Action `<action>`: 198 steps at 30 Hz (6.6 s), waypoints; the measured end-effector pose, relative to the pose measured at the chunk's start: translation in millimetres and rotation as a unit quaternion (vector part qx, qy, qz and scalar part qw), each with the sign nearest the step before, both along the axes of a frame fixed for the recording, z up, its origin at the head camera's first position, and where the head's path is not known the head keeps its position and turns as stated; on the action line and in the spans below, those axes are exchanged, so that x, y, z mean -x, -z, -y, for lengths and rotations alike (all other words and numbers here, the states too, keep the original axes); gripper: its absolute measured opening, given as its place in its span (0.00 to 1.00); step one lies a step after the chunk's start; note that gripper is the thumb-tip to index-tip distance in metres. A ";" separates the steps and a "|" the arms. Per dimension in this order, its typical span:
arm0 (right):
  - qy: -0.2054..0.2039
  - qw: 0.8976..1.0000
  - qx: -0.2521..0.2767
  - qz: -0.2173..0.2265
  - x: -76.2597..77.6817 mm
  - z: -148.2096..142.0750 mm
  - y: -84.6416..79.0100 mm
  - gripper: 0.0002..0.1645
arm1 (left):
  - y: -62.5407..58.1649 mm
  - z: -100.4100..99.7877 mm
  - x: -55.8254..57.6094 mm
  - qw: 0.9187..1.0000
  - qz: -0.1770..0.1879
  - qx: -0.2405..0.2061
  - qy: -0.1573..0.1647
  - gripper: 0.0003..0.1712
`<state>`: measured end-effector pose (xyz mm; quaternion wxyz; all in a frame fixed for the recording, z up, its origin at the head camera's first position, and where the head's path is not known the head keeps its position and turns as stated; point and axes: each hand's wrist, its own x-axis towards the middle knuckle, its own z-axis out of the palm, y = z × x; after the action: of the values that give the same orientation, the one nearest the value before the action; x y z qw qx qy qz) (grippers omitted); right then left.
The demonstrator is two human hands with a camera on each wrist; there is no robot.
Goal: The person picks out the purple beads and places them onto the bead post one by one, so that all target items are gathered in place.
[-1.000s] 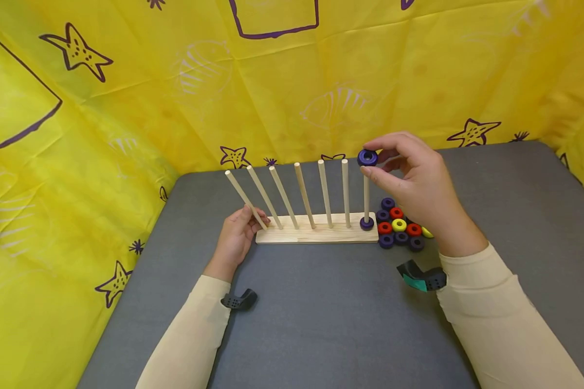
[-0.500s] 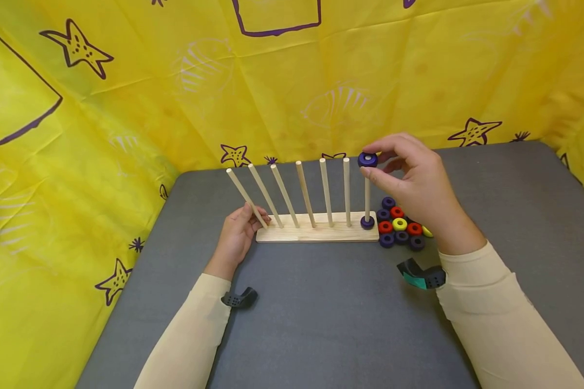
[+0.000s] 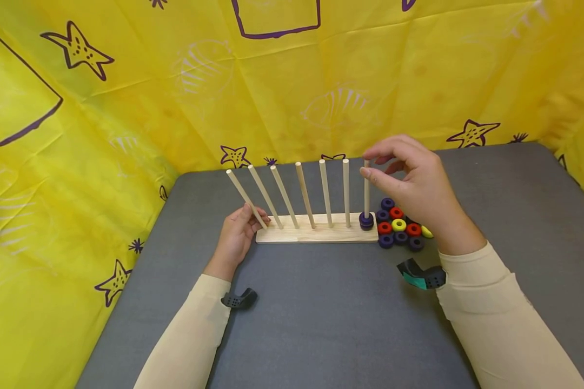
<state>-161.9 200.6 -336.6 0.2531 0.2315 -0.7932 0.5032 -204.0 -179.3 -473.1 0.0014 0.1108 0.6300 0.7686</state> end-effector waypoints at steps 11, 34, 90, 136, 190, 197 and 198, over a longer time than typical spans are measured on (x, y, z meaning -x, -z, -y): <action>0.004 1.000 0.001 0.006 -3.4 -1.2 -0.1 0.16 | -2.4 -0.4 -1.3 1.000 -0.015 -0.007 -0.013 0.23; -0.074 0.982 0.164 0.059 -4.0 -20.8 -0.2 0.13 | 1.4 -1.9 0.3 0.999 -0.023 0.012 -0.040 0.27; 0.008 0.971 0.019 0.239 4.6 -98.8 108.0 0.15 | 2.3 -1.5 0.3 0.999 -0.019 0.029 -0.041 0.31; 0.030 0.941 -0.142 0.304 12.8 -109.9 130.7 0.20 | 0.6 -1.3 -0.8 0.998 -0.026 0.031 -0.042 0.29; 0.083 0.952 -0.110 0.272 6.2 -98.2 111.7 0.21 | 3.3 0.0 0.8 0.999 -0.020 0.021 -0.035 0.30; 0.093 0.959 -0.094 0.251 4.8 -95.0 108.0 0.19 | 3.4 0.1 0.9 0.999 -0.018 0.025 -0.038 0.30; 0.099 0.959 -0.092 0.249 4.6 -94.6 107.3 0.19 | 3.4 0.1 0.8 0.999 -0.018 0.025 -0.038 0.30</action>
<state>-166.5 295.2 -443.9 0.0740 0.0413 -0.8929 0.4422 -204.8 -179.4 -476.5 -0.0365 0.1002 0.6526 0.7502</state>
